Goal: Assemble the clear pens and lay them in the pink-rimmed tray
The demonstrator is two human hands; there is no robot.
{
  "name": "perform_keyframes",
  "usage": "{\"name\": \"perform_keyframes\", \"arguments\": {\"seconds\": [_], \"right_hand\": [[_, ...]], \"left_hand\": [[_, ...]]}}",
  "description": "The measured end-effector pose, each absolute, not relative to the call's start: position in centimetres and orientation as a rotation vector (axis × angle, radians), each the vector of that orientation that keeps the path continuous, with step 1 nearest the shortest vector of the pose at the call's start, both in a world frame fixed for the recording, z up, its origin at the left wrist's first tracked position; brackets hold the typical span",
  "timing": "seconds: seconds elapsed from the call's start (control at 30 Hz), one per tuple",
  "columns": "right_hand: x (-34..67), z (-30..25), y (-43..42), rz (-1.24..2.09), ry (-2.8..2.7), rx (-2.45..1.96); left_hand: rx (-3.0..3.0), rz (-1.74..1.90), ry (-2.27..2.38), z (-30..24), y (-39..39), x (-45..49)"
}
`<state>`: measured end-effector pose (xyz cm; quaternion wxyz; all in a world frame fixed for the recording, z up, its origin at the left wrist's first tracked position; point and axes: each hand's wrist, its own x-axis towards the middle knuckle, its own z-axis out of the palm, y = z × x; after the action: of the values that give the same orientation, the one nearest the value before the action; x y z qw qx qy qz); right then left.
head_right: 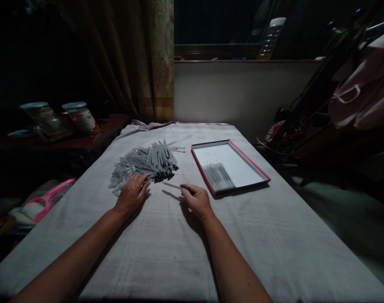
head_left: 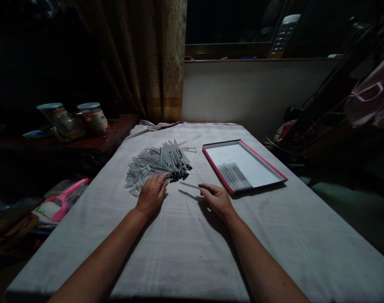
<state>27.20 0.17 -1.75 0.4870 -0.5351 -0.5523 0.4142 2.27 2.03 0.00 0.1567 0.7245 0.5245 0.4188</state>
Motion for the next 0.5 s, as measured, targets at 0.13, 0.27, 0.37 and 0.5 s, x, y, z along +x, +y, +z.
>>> {"name": "perform_keyframes", "arguments": {"seconds": [0.13,0.27,0.37,0.5], "right_hand": [[27.2,-0.7,-0.1,1.211,-1.21,-1.178],[27.0,-0.1,-0.4,1.311,-1.178,-1.097],[26.7,0.1,-0.7,1.336,-1.201,-1.103],[26.4,0.1,-0.8,1.362,-1.24,-1.133]], "left_hand": [[1.588,1.347,1.433,-1.0,0.7,3.5],[1.181,1.393,1.299,-1.3,0.2,3.9],[1.014,1.38,1.213,-1.0,0.0,3.8],[0.915,1.361,1.149,-0.6,-0.2,3.8]]}}
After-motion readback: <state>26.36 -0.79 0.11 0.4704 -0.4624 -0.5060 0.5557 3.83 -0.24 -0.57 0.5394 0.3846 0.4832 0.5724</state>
